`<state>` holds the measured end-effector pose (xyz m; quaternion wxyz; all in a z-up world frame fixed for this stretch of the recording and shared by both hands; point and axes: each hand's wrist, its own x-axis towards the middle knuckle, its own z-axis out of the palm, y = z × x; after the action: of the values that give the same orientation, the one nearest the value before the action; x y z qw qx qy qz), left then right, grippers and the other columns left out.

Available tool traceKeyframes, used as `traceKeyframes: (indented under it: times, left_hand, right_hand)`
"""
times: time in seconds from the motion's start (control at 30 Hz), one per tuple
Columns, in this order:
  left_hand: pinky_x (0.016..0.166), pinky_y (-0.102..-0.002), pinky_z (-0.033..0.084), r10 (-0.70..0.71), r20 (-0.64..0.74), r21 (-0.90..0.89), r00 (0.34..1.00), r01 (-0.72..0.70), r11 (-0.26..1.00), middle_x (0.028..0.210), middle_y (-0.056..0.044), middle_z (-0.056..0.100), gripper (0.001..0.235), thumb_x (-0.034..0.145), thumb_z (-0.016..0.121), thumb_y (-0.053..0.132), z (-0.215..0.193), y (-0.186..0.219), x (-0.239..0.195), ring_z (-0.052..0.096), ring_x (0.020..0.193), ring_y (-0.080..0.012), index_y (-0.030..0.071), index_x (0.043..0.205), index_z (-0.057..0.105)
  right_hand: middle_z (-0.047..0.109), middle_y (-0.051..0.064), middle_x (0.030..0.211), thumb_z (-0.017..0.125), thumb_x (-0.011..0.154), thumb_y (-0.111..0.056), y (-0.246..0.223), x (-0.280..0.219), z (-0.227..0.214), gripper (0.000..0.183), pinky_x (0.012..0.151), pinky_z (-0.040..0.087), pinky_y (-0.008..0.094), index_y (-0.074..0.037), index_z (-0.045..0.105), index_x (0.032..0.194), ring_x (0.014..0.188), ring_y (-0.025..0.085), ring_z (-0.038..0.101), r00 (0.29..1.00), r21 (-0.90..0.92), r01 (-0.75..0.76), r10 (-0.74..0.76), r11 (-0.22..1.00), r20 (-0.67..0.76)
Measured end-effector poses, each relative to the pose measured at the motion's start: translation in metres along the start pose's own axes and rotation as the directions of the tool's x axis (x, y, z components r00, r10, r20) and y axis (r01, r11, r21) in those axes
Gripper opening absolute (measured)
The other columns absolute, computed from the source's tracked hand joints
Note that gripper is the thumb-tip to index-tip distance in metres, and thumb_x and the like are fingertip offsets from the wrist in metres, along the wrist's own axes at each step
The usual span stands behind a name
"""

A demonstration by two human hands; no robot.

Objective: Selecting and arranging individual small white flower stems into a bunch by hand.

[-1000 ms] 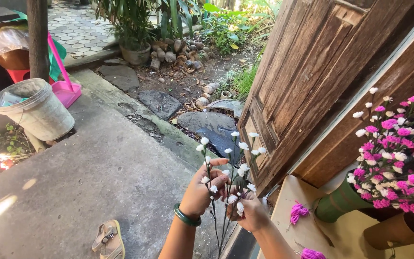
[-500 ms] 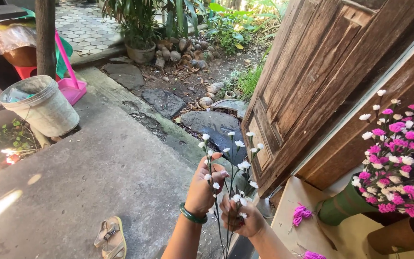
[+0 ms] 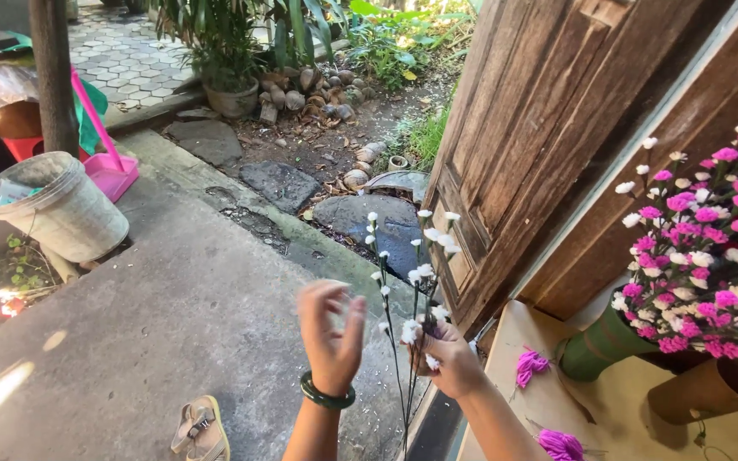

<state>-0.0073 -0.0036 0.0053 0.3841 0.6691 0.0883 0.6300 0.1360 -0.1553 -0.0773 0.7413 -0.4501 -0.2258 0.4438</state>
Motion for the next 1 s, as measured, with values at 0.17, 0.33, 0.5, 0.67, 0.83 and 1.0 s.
traceKeyframes:
  times: [0.17, 0.33, 0.5, 0.67, 0.83, 1.0]
  left_hand:
    - [0.043, -0.023, 0.044, -0.58, 0.41, -0.177, 0.704, 0.686, 0.706, 0.067, -0.004, 0.066, 0.006, 0.096, 0.068, 0.01, 0.012, -0.008, -0.012, 0.052, 0.046, -0.009, 0.007, 0.091, 0.07]
    - [0.039, -0.021, 0.035, -0.607, 0.61, -0.207, 0.509, 0.842, 0.498, 0.099, -0.014, 0.083, 0.028, 0.096, 0.056, 0.009, -0.003, -0.012, 0.0, 0.042, 0.044, -0.0052, 0.0, 0.113, 0.076]
    - [0.041, -0.018, 0.032, -0.553, 0.749, -0.167, 0.365, 0.911, 0.377, 0.092, -0.016, 0.08, 0.052, 0.073, 0.054, -0.006, -0.018, -0.016, 0.009, 0.041, 0.045, -0.0061, -0.005, 0.121, 0.072]
    - [0.041, -0.018, 0.028, -0.517, 0.782, -0.182, 0.348, 0.921, 0.345, 0.089, -0.011, 0.078, 0.038, 0.088, 0.071, 0.018, -0.021, -0.028, 0.003, 0.041, 0.046, -0.0054, -0.005, 0.117, 0.075]
    - [0.044, -0.015, 0.03, -0.526, 0.784, -0.204, 0.331, 0.936, 0.286, 0.081, -0.01, 0.073, 0.029, 0.09, 0.072, 0.02, -0.021, -0.025, 0.001, 0.05, 0.05, -0.0043, -0.002, 0.107, 0.074]
    - [0.043, -0.018, 0.038, -0.524, 0.726, -0.239, 0.445, 0.878, 0.415, 0.075, -0.006, 0.07, 0.018, 0.098, 0.063, 0.015, -0.017, -0.028, -0.003, 0.055, 0.053, -0.0071, 0.003, 0.106, 0.073]
  right_hand:
    - [0.06, 0.001, 0.076, 0.068, 0.098, -0.017, -0.007, -0.007, 0.019, 0.013, 0.057, 0.033, 0.026, -0.005, 0.07, 0.097, 0.064, 0.01, 0.043, 0.974, -0.43, 0.22, -0.223, 0.875, 0.045]
    - [0.043, -0.004, 0.069, 0.064, 0.104, -0.018, -0.008, -0.016, 0.042, 0.017, 0.049, 0.024, 0.026, -0.01, 0.062, 0.089, 0.058, 0.007, 0.031, 0.979, -0.602, 0.198, -0.182, 0.774, 0.09]
    - [0.06, -0.001, 0.093, 0.066, 0.101, -0.015, -0.009, -0.018, 0.057, 0.012, 0.084, 0.045, 0.027, -0.004, 0.067, 0.096, 0.09, 0.011, 0.052, 0.968, -0.612, 0.252, -0.207, 0.75, 0.144]
    - [0.053, -0.004, 0.092, 0.066, 0.102, -0.014, -0.004, -0.019, 0.056, 0.02, 0.058, 0.032, 0.024, -0.008, 0.052, 0.114, 0.066, 0.008, 0.036, 0.982, -0.633, 0.19, -0.129, 0.75, 0.142]
    - [0.043, -0.003, 0.071, 0.065, 0.104, -0.013, -0.002, -0.018, 0.054, 0.017, 0.055, 0.027, 0.028, -0.01, 0.063, 0.087, 0.061, 0.01, 0.033, 0.979, -0.652, 0.2, -0.133, 0.731, 0.152]
    - [0.04, -0.006, 0.068, 0.064, 0.095, -0.012, -0.013, -0.021, 0.053, 0.02, 0.041, 0.027, 0.021, -0.007, 0.06, 0.114, 0.053, 0.006, 0.034, 0.925, -0.497, 0.375, -0.283, 0.783, 0.253]
